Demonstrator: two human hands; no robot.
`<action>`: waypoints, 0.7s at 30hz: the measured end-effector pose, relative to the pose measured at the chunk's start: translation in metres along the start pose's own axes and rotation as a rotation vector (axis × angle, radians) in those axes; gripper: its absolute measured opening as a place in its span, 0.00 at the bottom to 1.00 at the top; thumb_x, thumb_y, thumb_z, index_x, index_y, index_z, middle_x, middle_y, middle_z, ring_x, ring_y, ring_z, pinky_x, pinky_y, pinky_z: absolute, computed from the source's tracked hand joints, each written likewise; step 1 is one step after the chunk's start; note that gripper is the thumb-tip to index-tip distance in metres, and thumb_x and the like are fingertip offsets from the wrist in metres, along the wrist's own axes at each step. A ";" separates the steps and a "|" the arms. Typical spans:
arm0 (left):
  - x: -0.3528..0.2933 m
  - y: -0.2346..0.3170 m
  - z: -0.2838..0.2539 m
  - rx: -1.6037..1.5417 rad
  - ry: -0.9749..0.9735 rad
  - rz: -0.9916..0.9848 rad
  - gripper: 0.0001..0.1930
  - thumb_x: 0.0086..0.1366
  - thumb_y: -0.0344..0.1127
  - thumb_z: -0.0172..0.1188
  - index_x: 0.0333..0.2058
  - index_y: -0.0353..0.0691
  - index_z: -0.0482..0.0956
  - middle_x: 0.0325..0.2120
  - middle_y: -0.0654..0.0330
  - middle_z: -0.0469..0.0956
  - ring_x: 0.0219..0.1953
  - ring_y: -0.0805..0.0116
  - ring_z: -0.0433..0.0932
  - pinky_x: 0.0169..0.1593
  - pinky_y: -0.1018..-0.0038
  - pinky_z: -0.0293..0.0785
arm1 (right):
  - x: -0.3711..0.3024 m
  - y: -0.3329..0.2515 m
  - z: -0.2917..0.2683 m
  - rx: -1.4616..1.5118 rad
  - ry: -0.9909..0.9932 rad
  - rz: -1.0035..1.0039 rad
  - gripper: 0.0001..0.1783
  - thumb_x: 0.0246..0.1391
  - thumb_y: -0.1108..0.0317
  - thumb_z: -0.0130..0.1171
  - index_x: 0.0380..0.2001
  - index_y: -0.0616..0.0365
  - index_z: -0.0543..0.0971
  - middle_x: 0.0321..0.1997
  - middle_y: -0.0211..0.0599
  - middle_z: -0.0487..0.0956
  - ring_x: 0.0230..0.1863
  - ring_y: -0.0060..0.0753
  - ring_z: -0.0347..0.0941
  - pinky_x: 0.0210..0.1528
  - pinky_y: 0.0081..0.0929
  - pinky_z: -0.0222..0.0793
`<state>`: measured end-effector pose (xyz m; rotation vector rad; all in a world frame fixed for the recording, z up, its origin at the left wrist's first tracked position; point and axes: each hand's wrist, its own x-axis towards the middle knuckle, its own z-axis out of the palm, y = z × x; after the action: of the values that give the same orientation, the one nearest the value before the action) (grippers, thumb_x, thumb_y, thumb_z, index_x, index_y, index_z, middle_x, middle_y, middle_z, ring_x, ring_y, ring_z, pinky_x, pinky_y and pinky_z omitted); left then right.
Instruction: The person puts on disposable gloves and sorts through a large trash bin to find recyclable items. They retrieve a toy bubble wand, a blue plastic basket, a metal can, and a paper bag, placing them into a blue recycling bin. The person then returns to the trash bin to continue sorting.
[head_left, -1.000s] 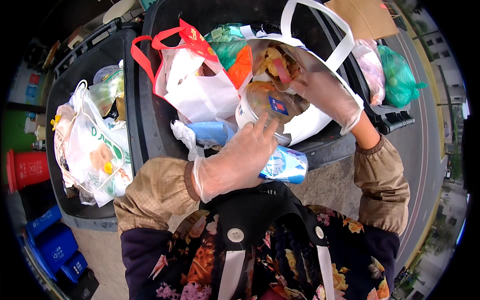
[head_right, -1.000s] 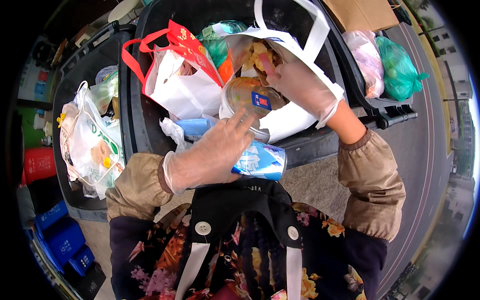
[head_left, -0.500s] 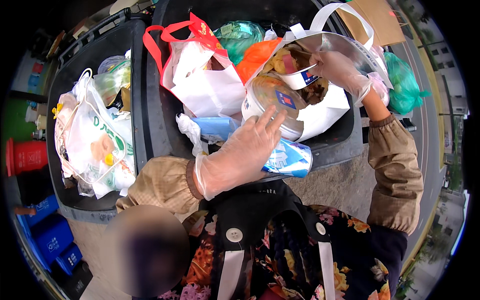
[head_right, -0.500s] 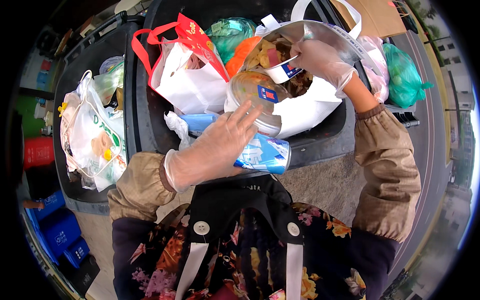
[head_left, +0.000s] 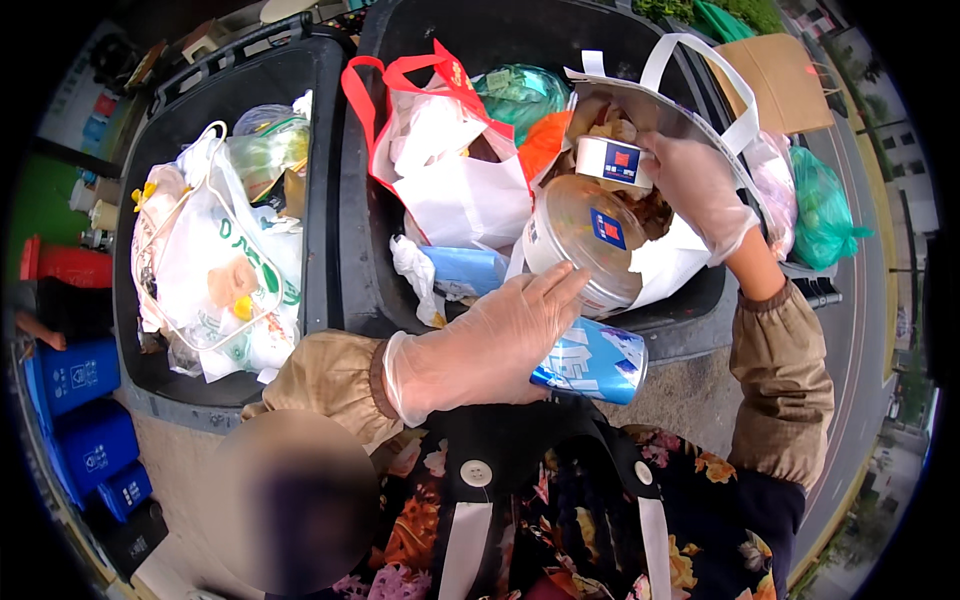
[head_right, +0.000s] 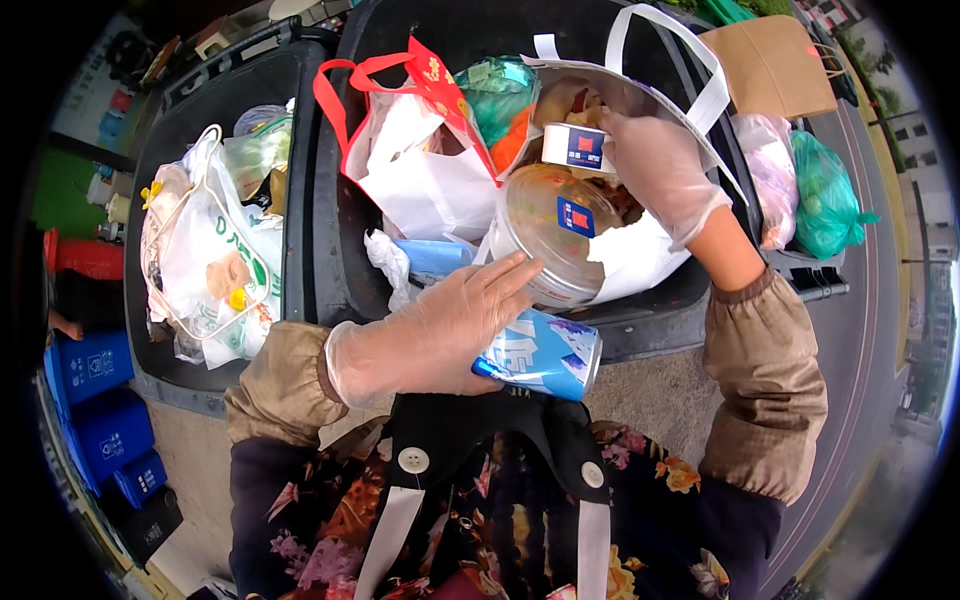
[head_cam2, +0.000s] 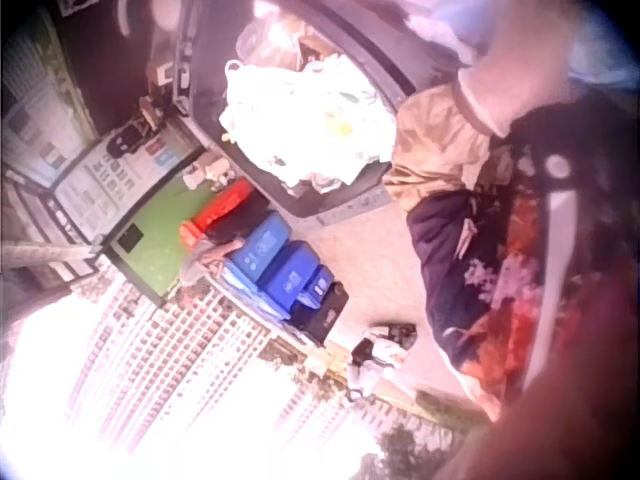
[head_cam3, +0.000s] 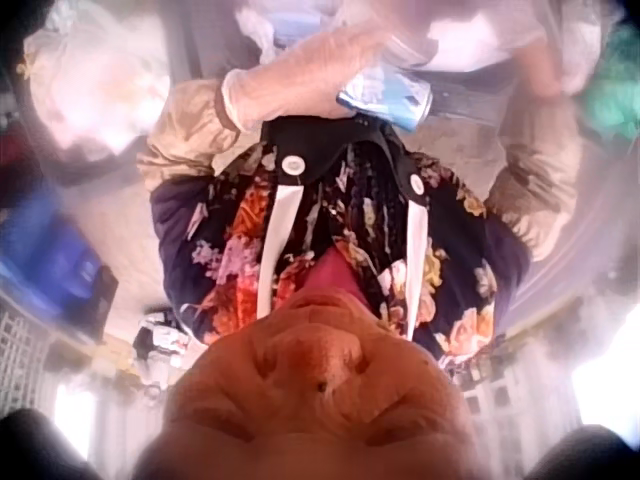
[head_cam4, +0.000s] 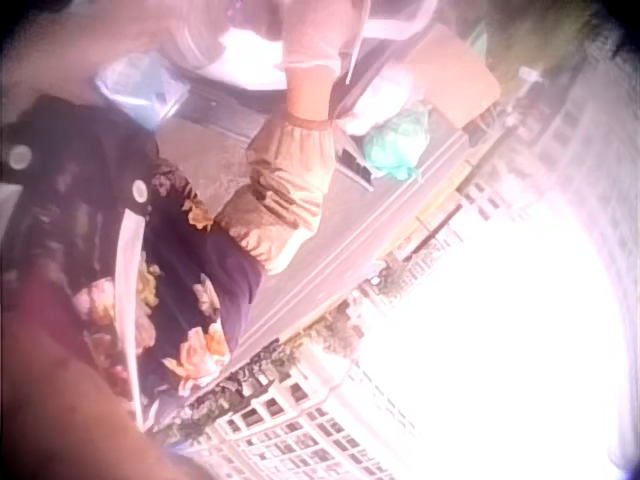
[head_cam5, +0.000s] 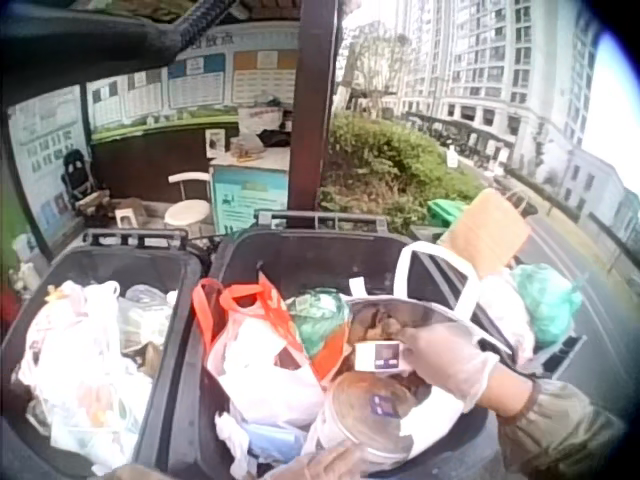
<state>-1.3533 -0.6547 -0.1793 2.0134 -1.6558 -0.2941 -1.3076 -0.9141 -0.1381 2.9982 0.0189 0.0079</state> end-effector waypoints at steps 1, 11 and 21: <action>-0.007 0.001 -0.014 -0.073 -0.029 -0.053 0.38 0.39 0.41 0.71 0.46 0.25 0.66 0.55 0.41 0.60 0.58 0.49 0.62 0.56 0.65 0.62 | -0.007 -0.012 -0.008 0.050 0.065 -0.055 0.11 0.49 0.64 0.57 0.36 0.56 0.79 0.26 0.43 0.79 0.27 0.44 0.76 0.30 0.35 0.71; -0.057 0.024 -0.039 0.025 -0.095 -0.312 0.37 0.41 0.41 0.70 0.47 0.26 0.66 0.51 0.41 0.63 0.51 0.49 0.67 0.53 0.64 0.65 | 0.059 -0.129 0.030 0.329 -0.064 -0.634 0.19 0.48 0.67 0.57 0.44 0.62 0.75 0.38 0.48 0.77 0.40 0.47 0.75 0.43 0.35 0.70; -0.070 -0.031 -0.040 0.177 -0.152 -0.361 0.37 0.41 0.44 0.69 0.46 0.23 0.69 0.58 0.37 0.55 0.63 0.45 0.52 0.62 0.63 0.54 | 0.027 -0.136 0.046 0.269 -0.630 -0.733 0.12 0.43 0.73 0.53 0.33 0.63 0.79 0.31 0.51 0.77 0.38 0.46 0.75 0.43 0.33 0.69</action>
<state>-1.3238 -0.5739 -0.1722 2.4800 -1.4377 -0.4504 -1.2816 -0.7861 -0.2025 2.8887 1.0953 -1.0633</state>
